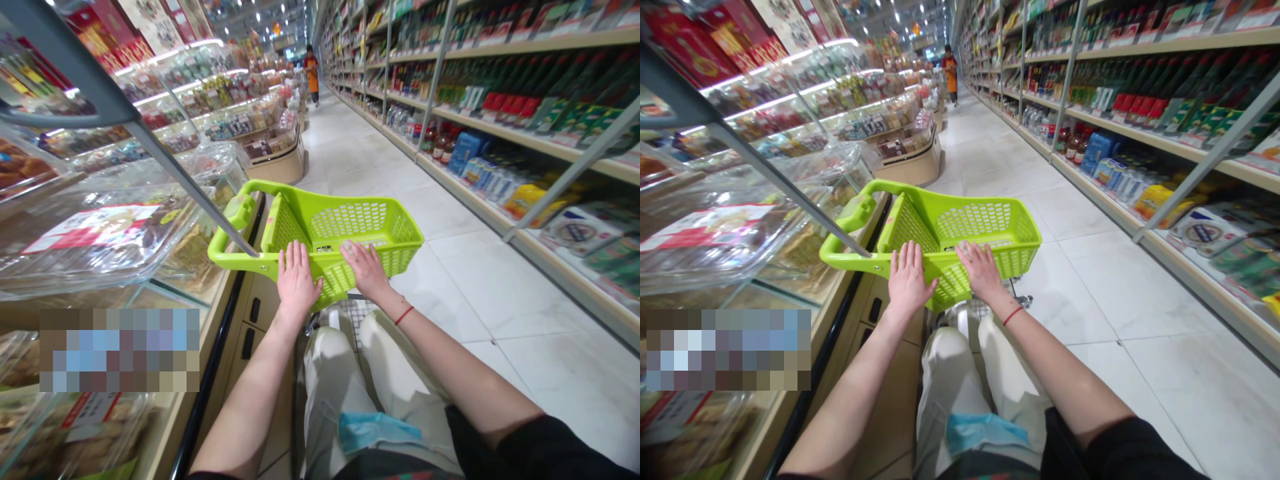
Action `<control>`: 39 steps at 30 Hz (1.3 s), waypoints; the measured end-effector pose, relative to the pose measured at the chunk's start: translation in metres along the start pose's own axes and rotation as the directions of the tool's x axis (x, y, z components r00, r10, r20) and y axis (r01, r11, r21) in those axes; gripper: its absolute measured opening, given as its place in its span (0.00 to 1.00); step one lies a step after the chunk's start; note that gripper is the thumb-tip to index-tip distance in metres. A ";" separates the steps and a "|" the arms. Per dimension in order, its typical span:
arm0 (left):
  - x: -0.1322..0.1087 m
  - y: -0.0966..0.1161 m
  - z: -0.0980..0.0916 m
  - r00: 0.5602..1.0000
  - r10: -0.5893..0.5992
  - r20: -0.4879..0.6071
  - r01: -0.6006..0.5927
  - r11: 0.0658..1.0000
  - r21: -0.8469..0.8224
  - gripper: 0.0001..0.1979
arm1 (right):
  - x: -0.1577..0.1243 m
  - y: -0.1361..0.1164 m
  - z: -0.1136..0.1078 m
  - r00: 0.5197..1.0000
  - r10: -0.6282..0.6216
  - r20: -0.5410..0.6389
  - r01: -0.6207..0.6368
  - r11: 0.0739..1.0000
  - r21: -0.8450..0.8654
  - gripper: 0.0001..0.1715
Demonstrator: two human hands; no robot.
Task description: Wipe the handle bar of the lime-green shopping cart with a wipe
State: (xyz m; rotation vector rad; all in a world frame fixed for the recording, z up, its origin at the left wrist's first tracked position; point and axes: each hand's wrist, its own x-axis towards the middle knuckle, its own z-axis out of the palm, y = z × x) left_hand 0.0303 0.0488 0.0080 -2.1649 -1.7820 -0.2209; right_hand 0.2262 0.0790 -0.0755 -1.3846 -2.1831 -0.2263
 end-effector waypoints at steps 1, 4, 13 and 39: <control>-0.001 -0.001 0.000 1.000 -0.003 -0.011 0.002 1.000 -0.013 0.47 | -0.004 0.005 0.001 1.000 0.020 -0.001 -0.020 1.000 -0.024 0.40; -0.003 -0.006 -0.002 0.998 -0.034 -0.055 0.032 0.999 -0.037 0.42 | -0.010 0.015 0.003 0.998 0.068 -0.013 -0.068 0.996 -0.053 0.40; -0.006 -0.013 -0.002 0.995 -0.030 -0.096 0.029 0.999 -0.018 0.39 | 0.002 -0.021 0.004 0.992 0.113 -0.052 -0.103 0.980 0.171 0.39; -0.016 -0.048 -0.012 0.991 -0.055 -0.121 0.057 0.998 0.009 0.38 | 0.013 -0.024 -0.005 0.997 -0.054 0.047 0.042 0.976 0.216 0.40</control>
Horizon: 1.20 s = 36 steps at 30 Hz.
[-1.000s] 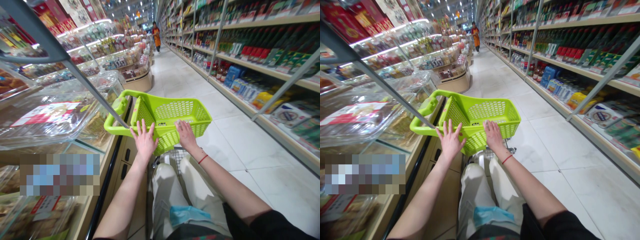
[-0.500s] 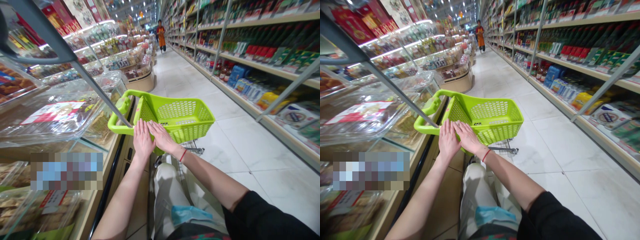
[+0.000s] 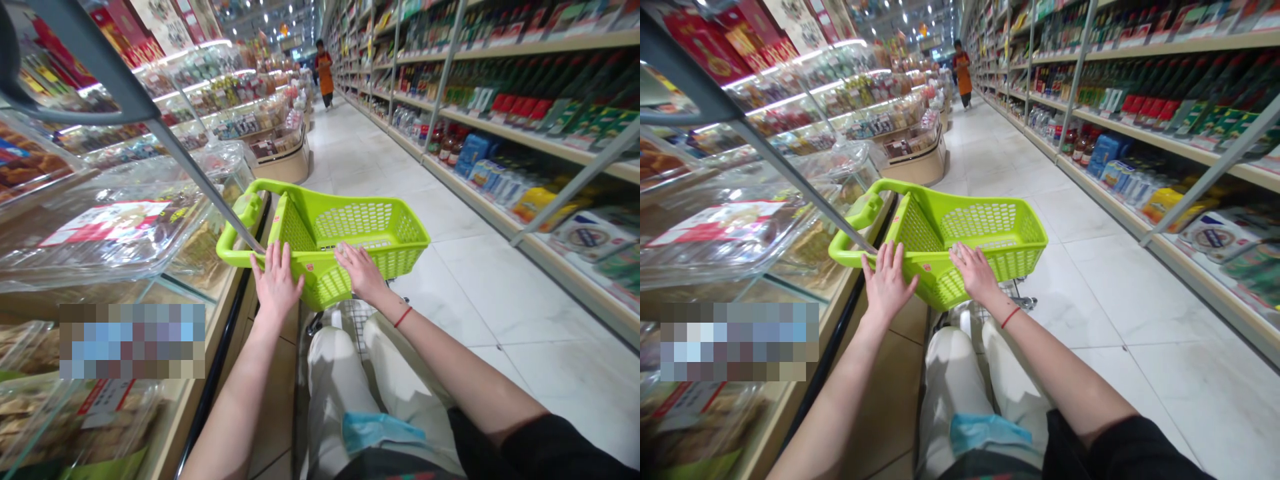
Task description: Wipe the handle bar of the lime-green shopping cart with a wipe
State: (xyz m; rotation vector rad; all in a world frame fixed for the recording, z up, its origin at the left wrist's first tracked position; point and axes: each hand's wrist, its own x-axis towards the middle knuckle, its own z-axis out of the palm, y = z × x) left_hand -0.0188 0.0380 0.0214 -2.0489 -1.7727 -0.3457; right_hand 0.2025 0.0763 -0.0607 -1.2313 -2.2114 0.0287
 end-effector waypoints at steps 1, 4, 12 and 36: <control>0.000 -0.002 0.000 1.000 0.004 -0.003 -0.004 1.000 0.002 0.38 | -0.002 0.004 0.002 1.000 0.016 -0.013 -0.016 1.000 -0.001 0.40; 0.001 -0.007 0.000 1.000 0.023 -0.009 -0.023 1.000 0.013 0.37 | -0.001 0.004 0.007 0.999 0.016 -0.041 -0.015 0.999 0.030 0.42; 0.001 -0.012 0.002 0.998 0.059 -0.020 -0.060 0.998 -0.024 0.42 | 0.040 -0.057 0.012 0.997 -0.077 -0.028 0.081 0.976 0.202 0.45; 0.002 -0.009 0.005 0.997 0.026 -0.077 -0.031 0.998 -0.056 0.44 | 0.035 -0.030 0.014 0.999 -0.036 -0.041 0.040 0.992 0.123 0.39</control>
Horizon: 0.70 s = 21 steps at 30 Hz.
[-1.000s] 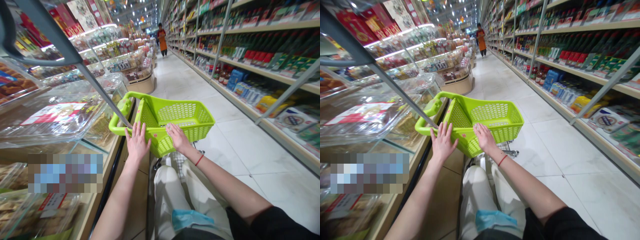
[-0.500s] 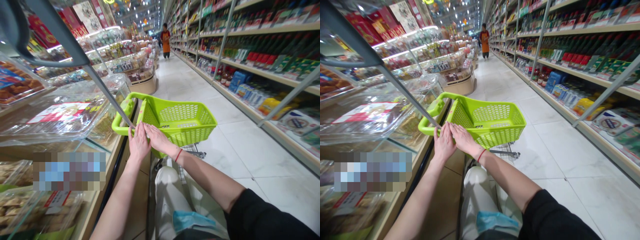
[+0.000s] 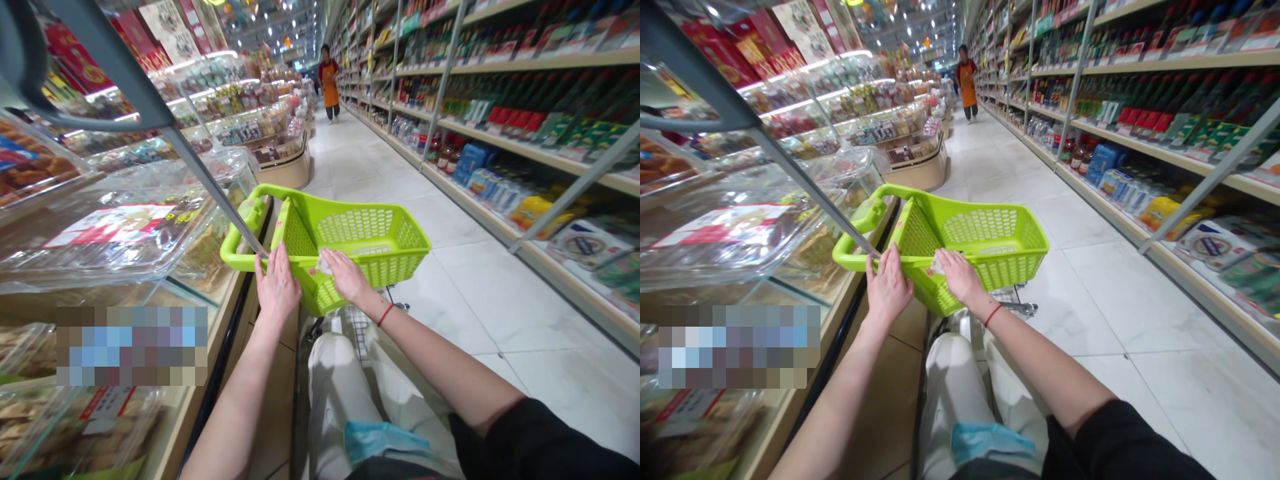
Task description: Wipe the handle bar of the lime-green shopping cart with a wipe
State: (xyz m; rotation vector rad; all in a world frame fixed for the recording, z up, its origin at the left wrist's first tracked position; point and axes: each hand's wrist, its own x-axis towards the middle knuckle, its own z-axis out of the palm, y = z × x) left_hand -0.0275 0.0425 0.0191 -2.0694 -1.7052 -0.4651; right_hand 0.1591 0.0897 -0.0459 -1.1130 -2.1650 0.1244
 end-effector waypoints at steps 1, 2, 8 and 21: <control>0.000 0.000 0.001 1.000 -0.001 -0.001 0.001 1.000 -0.002 0.44 | 0.001 -0.004 0.000 1.000 0.013 0.002 -0.013 1.000 -0.004 0.38; 0.000 0.001 0.001 1.000 -0.002 -0.002 0.002 1.000 -0.003 0.44 | 0.002 -0.009 0.000 1.000 0.022 0.004 -0.022 1.000 -0.006 0.37; -0.001 0.001 0.003 1.000 -0.009 0.003 0.009 1.000 0.006 0.43 | 0.034 -0.049 0.009 1.000 0.004 -0.009 -0.003 1.000 0.027 0.31; 0.000 0.002 0.004 0.999 -0.037 -0.013 0.038 0.999 0.029 0.41 | 0.021 -0.018 -0.006 1.000 -0.022 0.001 0.022 0.998 -0.063 0.26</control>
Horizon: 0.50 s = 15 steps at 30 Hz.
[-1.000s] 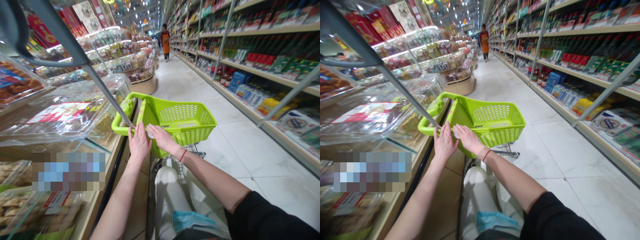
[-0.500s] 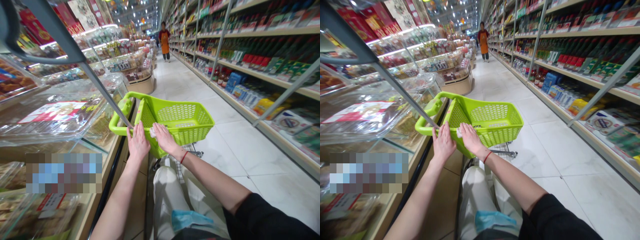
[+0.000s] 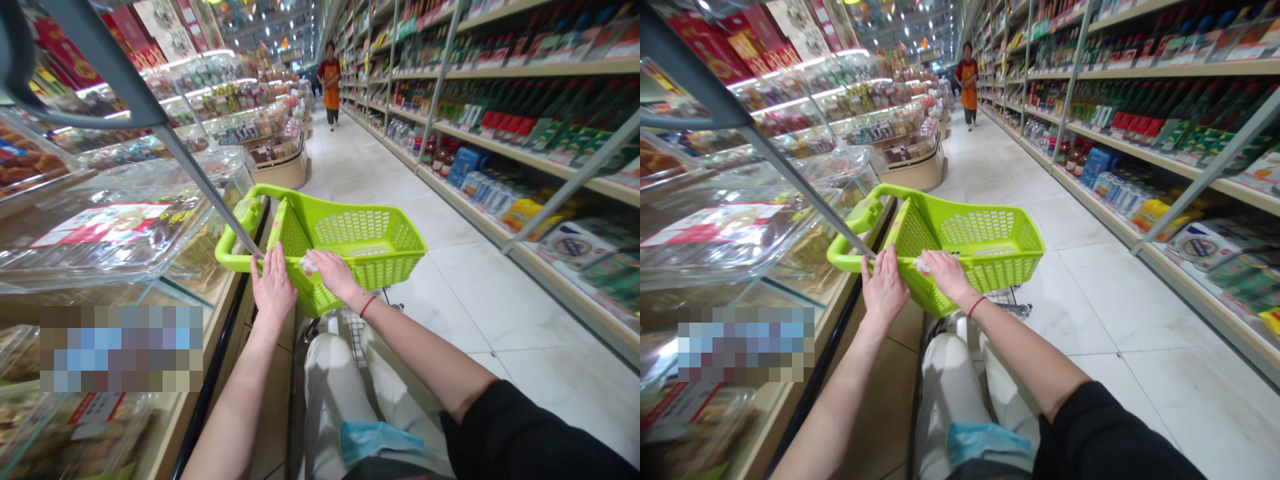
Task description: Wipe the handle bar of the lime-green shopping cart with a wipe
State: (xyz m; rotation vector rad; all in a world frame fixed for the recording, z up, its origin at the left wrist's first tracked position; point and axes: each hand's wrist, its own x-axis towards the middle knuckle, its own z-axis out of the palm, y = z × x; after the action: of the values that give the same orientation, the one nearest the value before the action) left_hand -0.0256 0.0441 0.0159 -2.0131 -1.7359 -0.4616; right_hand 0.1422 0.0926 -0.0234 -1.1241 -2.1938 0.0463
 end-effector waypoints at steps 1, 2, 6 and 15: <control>0.000 0.000 -0.001 1.000 0.001 0.003 -0.001 1.000 -0.001 0.41 | -0.007 0.012 -0.002 1.000 0.024 -0.001 -0.024 1.000 -0.014 0.27; 0.000 0.001 -0.001 1.000 0.000 0.007 0.000 1.000 -0.001 0.41 | -0.015 0.023 -0.004 0.999 0.035 -0.002 -0.035 0.999 -0.022 0.27; 0.000 0.006 -0.004 1.000 -0.012 0.017 0.012 1.000 0.003 0.39 | -0.033 0.046 -0.004 0.990 0.130 -0.052 -0.133 0.989 -0.062 0.29; -0.002 0.008 0.003 0.999 0.011 -0.034 -0.012 1.000 -0.009 0.32 | 0.014 -0.035 0.014 0.997 0.074 -0.033 -0.074 0.997 -0.002 0.30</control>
State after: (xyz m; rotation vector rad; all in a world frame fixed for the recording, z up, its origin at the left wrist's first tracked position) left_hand -0.0185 0.0428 0.0111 -2.0089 -1.7045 -0.4977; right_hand 0.1035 0.0841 -0.0161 -1.1997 -2.1230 0.0558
